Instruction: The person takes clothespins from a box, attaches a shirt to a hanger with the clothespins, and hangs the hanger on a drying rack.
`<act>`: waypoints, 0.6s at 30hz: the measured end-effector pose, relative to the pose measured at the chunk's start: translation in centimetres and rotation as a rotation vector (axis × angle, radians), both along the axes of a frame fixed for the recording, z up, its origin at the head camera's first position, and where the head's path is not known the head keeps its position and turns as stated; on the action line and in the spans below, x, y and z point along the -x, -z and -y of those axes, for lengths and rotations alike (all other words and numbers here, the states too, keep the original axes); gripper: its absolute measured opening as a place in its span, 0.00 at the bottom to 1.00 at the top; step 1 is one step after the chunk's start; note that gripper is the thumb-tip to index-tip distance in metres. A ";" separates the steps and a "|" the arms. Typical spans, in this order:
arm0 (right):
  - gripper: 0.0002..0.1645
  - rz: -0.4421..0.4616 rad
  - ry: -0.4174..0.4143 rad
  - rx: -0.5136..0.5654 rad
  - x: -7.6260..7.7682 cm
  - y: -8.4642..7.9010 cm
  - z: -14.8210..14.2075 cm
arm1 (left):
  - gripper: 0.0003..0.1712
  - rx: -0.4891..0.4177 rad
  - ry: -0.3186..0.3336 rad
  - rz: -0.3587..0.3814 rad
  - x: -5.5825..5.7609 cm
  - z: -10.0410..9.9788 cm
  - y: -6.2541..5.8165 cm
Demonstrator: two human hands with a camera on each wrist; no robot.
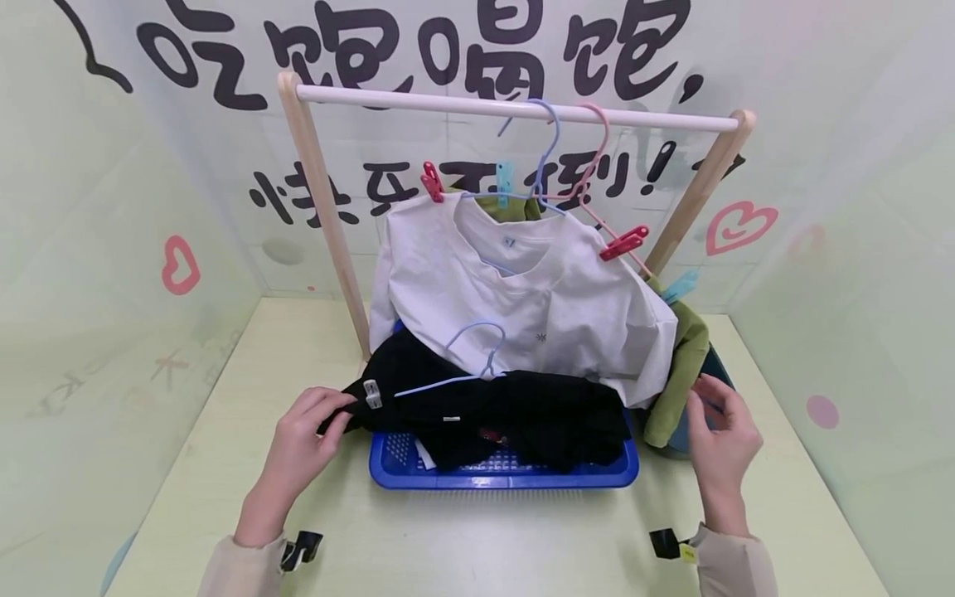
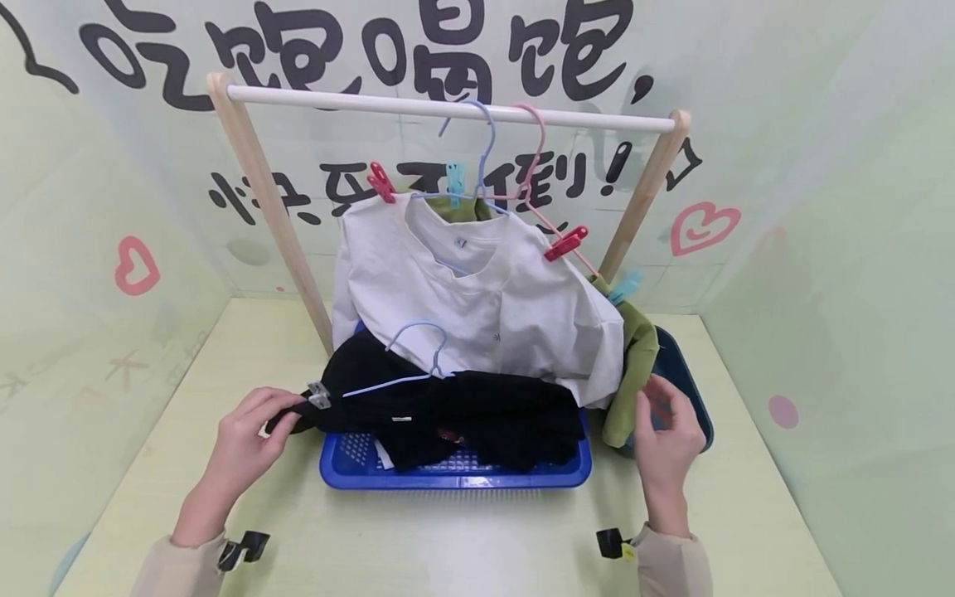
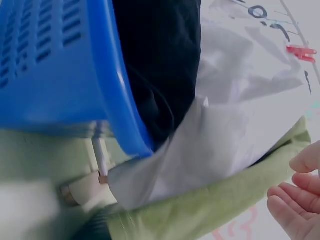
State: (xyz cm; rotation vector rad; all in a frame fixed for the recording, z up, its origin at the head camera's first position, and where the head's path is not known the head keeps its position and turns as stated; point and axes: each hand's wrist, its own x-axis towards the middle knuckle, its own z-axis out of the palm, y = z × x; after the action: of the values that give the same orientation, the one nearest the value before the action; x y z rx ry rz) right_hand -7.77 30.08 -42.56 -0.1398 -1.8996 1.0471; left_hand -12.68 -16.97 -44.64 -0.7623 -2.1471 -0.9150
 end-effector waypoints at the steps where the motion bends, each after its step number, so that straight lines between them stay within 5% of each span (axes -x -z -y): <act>1: 0.12 0.009 0.008 0.002 0.2 -0.1 -0.3 | 0.20 -0.002 0.001 -0.001 0.0 0.0 0.0; 7: 0.12 0.122 0.078 -0.014 1.8 -0.6 -2.2 | 0.21 -0.002 -0.006 -0.005 0.0 0.0 0.2; 13: 0.14 0.329 0.098 -0.002 4.3 -0.6 -4.3 | 0.17 -0.009 0.017 0.011 0.0 0.1 0.1; 18: 0.14 0.492 0.082 -0.118 6.4 -0.3 -5.7 | 0.14 -0.025 0.038 0.021 0.0 0.2 0.0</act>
State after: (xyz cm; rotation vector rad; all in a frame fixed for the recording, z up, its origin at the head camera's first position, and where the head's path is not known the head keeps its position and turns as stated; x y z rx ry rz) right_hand -14.15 35.74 -42.31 -0.4371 -2.3677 0.8960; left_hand -12.64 -17.15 -44.69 -0.7866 -2.1419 -0.9719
